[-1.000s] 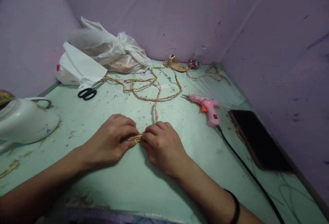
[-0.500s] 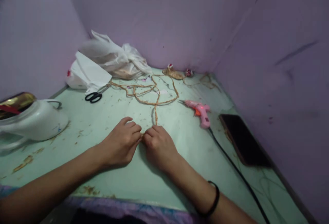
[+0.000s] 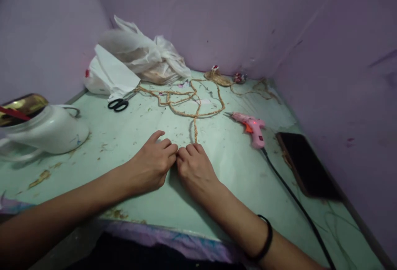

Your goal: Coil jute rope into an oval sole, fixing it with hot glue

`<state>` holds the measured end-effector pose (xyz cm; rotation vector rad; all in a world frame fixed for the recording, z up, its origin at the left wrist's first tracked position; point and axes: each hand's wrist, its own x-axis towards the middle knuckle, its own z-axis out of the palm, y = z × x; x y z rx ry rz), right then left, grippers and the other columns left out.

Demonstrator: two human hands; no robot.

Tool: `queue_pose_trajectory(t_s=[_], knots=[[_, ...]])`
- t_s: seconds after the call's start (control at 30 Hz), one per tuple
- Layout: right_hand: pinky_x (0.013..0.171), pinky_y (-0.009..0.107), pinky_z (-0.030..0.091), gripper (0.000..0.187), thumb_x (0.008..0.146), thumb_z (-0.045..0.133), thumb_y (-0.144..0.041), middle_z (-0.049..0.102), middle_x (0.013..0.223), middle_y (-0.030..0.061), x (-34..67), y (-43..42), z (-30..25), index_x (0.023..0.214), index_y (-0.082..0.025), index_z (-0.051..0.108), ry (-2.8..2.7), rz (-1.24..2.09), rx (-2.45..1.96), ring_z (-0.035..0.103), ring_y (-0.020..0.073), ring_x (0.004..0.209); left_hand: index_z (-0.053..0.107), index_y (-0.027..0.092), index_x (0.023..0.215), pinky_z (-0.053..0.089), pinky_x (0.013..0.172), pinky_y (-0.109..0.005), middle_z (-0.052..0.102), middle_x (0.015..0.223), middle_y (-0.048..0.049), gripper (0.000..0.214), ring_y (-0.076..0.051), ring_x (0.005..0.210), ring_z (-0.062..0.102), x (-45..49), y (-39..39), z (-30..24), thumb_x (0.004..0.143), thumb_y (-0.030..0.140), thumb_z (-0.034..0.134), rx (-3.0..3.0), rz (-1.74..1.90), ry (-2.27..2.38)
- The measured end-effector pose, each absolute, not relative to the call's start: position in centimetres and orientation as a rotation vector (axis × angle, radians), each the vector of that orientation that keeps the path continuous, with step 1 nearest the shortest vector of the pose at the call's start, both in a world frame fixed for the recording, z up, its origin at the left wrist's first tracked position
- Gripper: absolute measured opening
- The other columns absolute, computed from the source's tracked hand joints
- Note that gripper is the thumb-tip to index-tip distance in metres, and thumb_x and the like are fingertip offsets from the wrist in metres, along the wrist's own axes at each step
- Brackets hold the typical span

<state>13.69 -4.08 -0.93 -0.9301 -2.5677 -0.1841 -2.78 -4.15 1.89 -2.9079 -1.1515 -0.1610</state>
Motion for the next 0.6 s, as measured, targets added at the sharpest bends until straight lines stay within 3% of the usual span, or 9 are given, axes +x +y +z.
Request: queue_pose_trajectory(t_s=[0.1, 0.2, 0.27, 0.4, 0.6], knots=[[0.074, 0.037, 0.044, 0.018, 0.083, 0.052, -0.007, 0.069, 0.08, 0.0087, 14.6, -4.1, -0.5, 0.086, -0.013, 0.069, -2.401, -0.039, -0.925, 0.057, 0.02, 0.072, 0.067, 0.014, 0.085, 0.035, 0.094, -0.049, 0.065, 0.087, -0.0086, 0.023, -0.023, 0.085, 0.058, -3.6, -3.8, 2.0, 0.087, 0.017, 0.044, -2.958, -0.344, -1.345], [0.076, 0.036, 0.049, 0.02, 0.085, 0.055, -0.014, 0.071, 0.096, 0.0111, 16.4, -3.4, 0.1, 0.101, -0.014, 0.066, -2.068, 0.032, -0.937, 0.062, 0.0207, 0.083, 0.065, 0.013, 0.087, 0.038, 0.089, -0.046, 0.066, 0.088, -0.0094, 0.02, -0.022, 0.085, 0.058, -4.3, -3.3, 1.9, 0.086, 0.024, 0.048, -2.893, -0.681, -1.471], [0.074, 0.034, 0.051, 0.016, 0.085, 0.056, -0.018, 0.071, 0.091, 0.0097, 17.8, -2.8, 0.6, 0.095, -0.016, 0.067, -1.844, 0.081, -1.086, 0.064, 0.0197, 0.08, 0.065, 0.012, 0.088, 0.038, 0.089, -0.046, 0.065, 0.087, -0.01, 0.019, -0.023, 0.084, 0.057, -4.3, -3.3, 1.7, 0.083, 0.026, 0.053, -2.867, -0.753, -1.476], [0.06, 0.032, 0.049, 0.019, 0.082, 0.057, -0.033, 0.073, 0.08, 0.0066, 19.6, -1.8, 1.2, 0.082, -0.019, 0.07, -1.631, 0.337, -1.502, 0.063, 0.0191, 0.064, 0.065, 0.013, 0.086, 0.039, 0.085, -0.048, 0.062, 0.086, -0.0105, 0.016, -0.025, 0.083, 0.054, -3.4, -3.5, 1.4, 0.078, 0.024, 0.056, -2.94, -0.557, -1.496], [0.062, 0.032, 0.046, 0.03, 0.076, 0.058, -0.038, 0.073, 0.085, 0.0079, 18.9, -1.6, 1.2, 0.091, -0.016, 0.072, -1.557, 0.87, -1.68, 0.064, 0.0204, 0.07, 0.063, 0.012, 0.084, 0.037, 0.092, -0.051, 0.062, 0.082, -0.0092, 0.014, -0.022, 0.078, 0.056, -3.3, -3.2, 1.4, 0.074, 0.016, 0.055, -2.834, -0.763, -1.217]])
